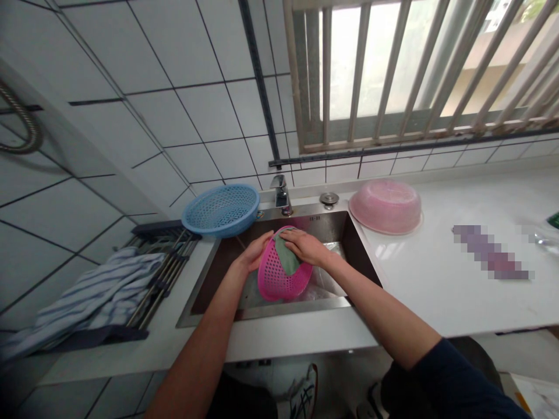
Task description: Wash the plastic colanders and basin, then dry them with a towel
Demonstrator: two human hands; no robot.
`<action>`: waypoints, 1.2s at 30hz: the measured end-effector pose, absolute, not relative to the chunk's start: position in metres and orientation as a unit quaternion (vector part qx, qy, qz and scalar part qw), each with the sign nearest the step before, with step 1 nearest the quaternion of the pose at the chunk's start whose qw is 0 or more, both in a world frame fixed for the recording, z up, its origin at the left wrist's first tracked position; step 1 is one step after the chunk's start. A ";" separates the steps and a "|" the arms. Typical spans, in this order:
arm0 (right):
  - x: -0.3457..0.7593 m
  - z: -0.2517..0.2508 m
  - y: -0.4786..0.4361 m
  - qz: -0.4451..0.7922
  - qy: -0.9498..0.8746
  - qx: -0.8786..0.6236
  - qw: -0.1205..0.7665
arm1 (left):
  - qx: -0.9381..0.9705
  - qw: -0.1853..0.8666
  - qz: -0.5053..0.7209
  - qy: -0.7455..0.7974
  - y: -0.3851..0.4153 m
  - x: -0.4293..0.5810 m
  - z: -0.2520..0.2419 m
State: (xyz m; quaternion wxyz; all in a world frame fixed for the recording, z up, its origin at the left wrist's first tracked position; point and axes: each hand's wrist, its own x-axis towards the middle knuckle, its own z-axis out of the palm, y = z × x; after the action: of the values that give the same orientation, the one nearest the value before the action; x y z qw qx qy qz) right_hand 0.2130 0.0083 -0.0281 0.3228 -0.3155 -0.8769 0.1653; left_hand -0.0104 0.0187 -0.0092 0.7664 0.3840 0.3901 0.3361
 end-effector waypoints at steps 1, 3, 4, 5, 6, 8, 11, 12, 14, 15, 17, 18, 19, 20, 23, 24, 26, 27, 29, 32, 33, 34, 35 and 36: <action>0.208 -0.027 0.004 0.163 -0.878 -0.313 0.322 | 0.376 0.770 0.333 0.393 0.019 -0.010 -0.010; 0.200 -0.025 -0.002 0.158 -0.879 -0.312 0.323 | 0.366 0.764 0.343 0.405 0.018 -0.010 -0.011; 0.199 -0.024 -0.003 0.156 -0.880 -0.309 0.324 | 0.364 0.757 0.353 0.412 0.017 -0.009 -0.011; 0.200 -0.024 -0.003 0.156 -0.882 -0.304 0.326 | 0.366 0.748 0.365 0.416 0.016 -0.009 -0.011; 0.202 -0.023 0.000 0.157 -0.883 -0.297 0.327 | 0.370 0.740 0.378 0.416 0.015 -0.008 -0.010; 0.213 -0.024 0.008 0.163 -0.881 -0.296 0.332 | 0.384 0.730 0.392 0.408 0.012 -0.008 -0.007; 0.229 -0.025 0.019 0.169 -0.856 -0.342 0.350 | 0.399 0.726 0.391 0.401 0.010 -0.009 -0.002; 0.231 -0.026 0.020 0.169 -0.848 -0.357 0.354 | 0.401 0.724 0.391 0.402 0.010 -0.009 -0.002; 0.227 -0.024 0.015 0.164 -0.847 -0.361 0.354 | 0.401 0.719 0.399 0.405 0.011 -0.010 -0.002; 0.221 -0.023 0.010 0.158 -0.854 -0.351 0.349 | 0.398 0.716 0.404 0.407 0.012 -0.011 -0.003; 0.208 -0.019 -0.001 0.142 -0.875 -0.322 0.334 | 0.390 0.712 0.417 0.410 0.015 -0.012 -0.006; 0.202 -0.017 -0.006 0.134 -0.884 -0.307 0.327 | 0.385 0.709 0.423 0.412 0.016 -0.012 -0.007; 0.199 -0.015 -0.009 0.129 -0.890 -0.294 0.323 | 0.382 0.707 0.427 0.414 0.017 -0.012 -0.008; 0.198 -0.013 -0.009 0.130 -0.895 -0.282 0.320 | 0.382 0.704 0.431 0.415 0.018 -0.012 -0.009; 0.211 -0.014 0.003 0.151 -0.889 -0.277 0.331 | 0.390 0.700 0.439 0.406 0.018 -0.010 -0.010; 0.218 -0.016 0.008 0.159 -0.881 -0.292 0.337 | 0.394 0.701 0.437 0.402 0.017 -0.009 -0.010; 0.227 -0.019 0.016 0.169 -0.860 -0.333 0.348 | 0.399 0.703 0.433 0.398 0.016 -0.008 -0.009; 0.229 -0.021 0.017 0.170 -0.853 -0.348 0.351 | 0.401 0.705 0.431 0.396 0.016 -0.008 -0.009; 0.224 -0.020 0.012 0.160 -0.854 -0.350 0.349 | 0.404 0.703 0.433 0.393 0.017 -0.009 -0.011; 0.205 -0.014 -0.004 0.131 -0.882 -0.311 0.330 | 0.409 0.687 0.446 0.401 0.022 -0.012 -0.016; 0.201 -0.011 -0.008 0.125 -0.891 -0.295 0.321 | 0.411 0.681 0.448 0.408 0.024 -0.013 -0.018; 0.199 -0.009 -0.010 0.124 -0.899 -0.281 0.313 | 0.413 0.675 0.450 0.415 0.025 -0.014 -0.020; 0.199 -0.007 -0.010 0.128 -0.904 -0.268 0.308 | 0.416 0.668 0.452 0.420 0.026 -0.015 -0.021; 0.203 -0.006 -0.007 0.136 -0.905 -0.260 0.307 | 0.420 0.665 0.453 0.420 0.027 -0.015 -0.021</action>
State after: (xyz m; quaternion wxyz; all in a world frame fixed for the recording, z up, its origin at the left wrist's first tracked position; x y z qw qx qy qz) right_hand 0.2026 -0.0073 -0.0061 0.3066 -0.2603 -0.9054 0.1361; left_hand -0.0145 0.0265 -0.0213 0.6649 0.4198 0.4205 0.4525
